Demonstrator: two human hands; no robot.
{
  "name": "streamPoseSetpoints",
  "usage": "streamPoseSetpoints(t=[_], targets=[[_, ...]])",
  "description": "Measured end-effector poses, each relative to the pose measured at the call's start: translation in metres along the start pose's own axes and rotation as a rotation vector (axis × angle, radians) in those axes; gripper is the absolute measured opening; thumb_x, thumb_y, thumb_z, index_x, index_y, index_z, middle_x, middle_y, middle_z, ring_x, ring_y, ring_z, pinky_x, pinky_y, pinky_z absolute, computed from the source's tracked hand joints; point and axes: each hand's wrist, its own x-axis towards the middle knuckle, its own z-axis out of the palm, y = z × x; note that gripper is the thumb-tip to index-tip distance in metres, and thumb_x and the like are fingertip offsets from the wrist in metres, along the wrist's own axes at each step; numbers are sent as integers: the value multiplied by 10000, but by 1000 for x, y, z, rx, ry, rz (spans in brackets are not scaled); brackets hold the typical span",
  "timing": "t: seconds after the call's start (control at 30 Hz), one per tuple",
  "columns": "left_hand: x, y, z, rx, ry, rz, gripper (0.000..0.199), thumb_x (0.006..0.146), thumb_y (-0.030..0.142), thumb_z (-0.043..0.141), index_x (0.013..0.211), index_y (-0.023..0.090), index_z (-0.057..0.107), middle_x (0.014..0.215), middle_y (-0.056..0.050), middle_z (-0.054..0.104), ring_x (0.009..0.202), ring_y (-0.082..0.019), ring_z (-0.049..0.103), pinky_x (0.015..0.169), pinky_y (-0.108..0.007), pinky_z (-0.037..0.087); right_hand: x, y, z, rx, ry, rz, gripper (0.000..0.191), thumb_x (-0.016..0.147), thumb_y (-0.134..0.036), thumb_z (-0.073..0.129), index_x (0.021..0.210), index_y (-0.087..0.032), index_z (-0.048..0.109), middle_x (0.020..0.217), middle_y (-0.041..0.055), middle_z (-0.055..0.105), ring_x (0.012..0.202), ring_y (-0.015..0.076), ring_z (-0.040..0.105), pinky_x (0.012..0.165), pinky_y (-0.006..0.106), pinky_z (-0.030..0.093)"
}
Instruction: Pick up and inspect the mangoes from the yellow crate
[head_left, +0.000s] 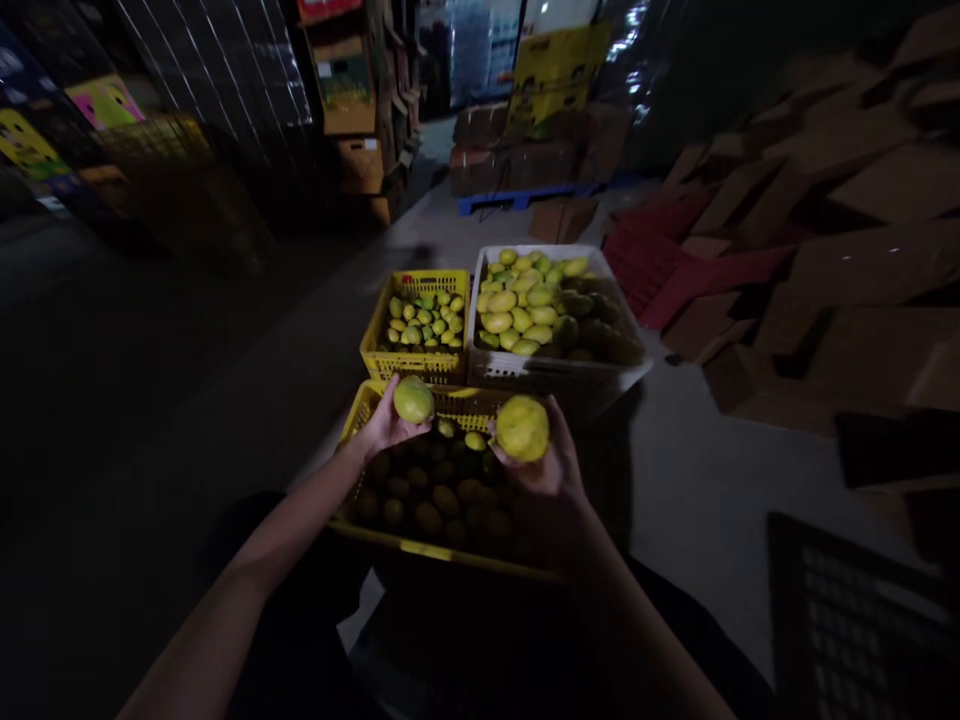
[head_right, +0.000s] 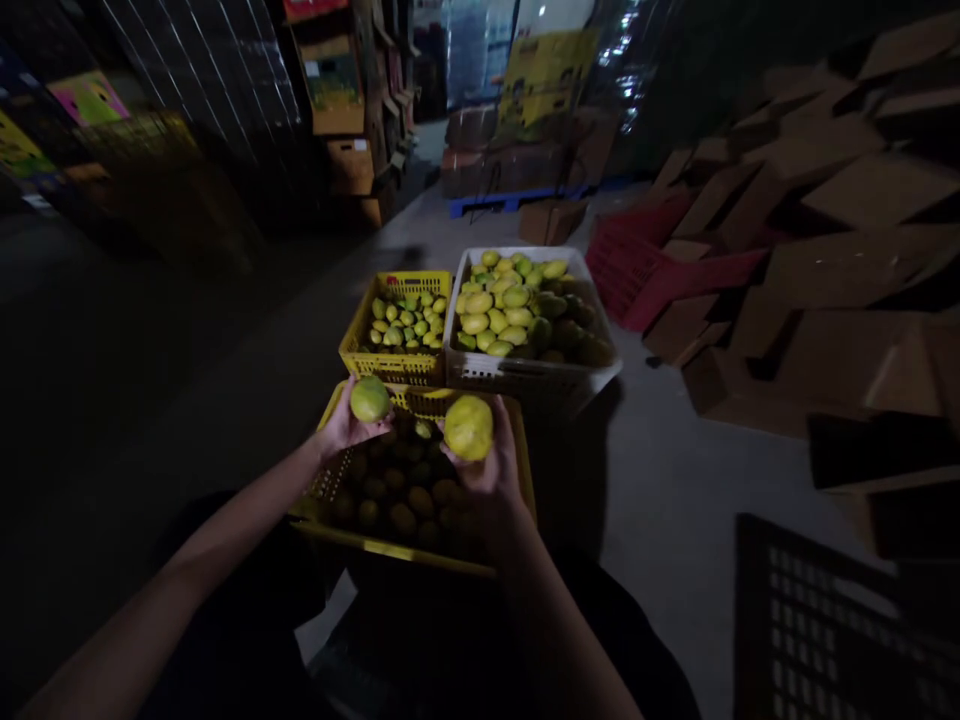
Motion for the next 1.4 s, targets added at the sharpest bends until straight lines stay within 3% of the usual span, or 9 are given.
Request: streamPoseSetpoints(t=[0.13,0.33,0.43,0.63,0.83,0.93,1.03,1.2,1.4], targets=[[-33,31,9,-487,-101,36,623,859,690,296,1016,171,604,903,-85,635,780,-147,582,772,-312,529,-12,13,8,-30,-4,9,474,653,-654,615,913,-262,556,766,31,652,635,202,651,436,276,471],[-49,23,15,-701,28,-173,395,927,499,303,1009,197,543,1073,-67,639,909,-144,619,772,-300,543,-20,22,19,90,139,298,371,712,-563,572,802,-204,576,678,48,657,559,179,625,400,250,419],[-47,22,22,-603,41,-137,414,889,494,306,1086,205,527,1128,-77,637,943,-189,630,738,-349,555,-19,23,19,37,167,197,356,668,-539,617,795,-209,574,696,41,662,597,189,629,413,255,428],[-47,15,53,-416,93,89,640,805,645,232,1019,153,582,988,-114,675,957,-238,633,782,-368,542,-12,41,36,-60,297,-247,337,544,-377,737,816,-258,577,827,6,681,778,191,636,609,287,526],[-42,27,62,-760,22,200,362,741,458,526,817,130,657,850,-88,711,945,-236,660,858,-328,511,12,63,58,225,371,-172,271,588,-453,659,733,-240,575,648,-37,664,678,184,660,651,319,547],[-43,35,58,-891,-45,235,275,711,368,596,753,111,682,767,-82,711,857,-221,680,837,-307,517,13,63,59,271,254,-229,294,618,-493,670,710,-218,622,632,-22,669,712,195,674,655,317,546],[-44,36,54,-1010,-41,171,228,736,326,597,722,113,677,681,-52,696,679,-168,670,785,-290,534,7,55,60,198,159,-300,334,676,-531,656,689,-197,660,657,8,675,770,204,673,671,310,536],[-42,35,46,-1269,60,-68,141,766,265,569,727,148,639,615,-20,674,586,-150,648,721,-294,555,3,41,66,83,233,-433,328,759,-517,617,774,-193,663,733,-2,666,754,166,637,718,292,507],[-40,43,39,-1213,94,40,149,718,175,500,732,147,646,694,-52,697,688,-178,674,740,-281,549,4,49,79,-106,205,-542,305,808,-460,583,951,-198,643,966,42,674,899,188,617,828,328,479]])
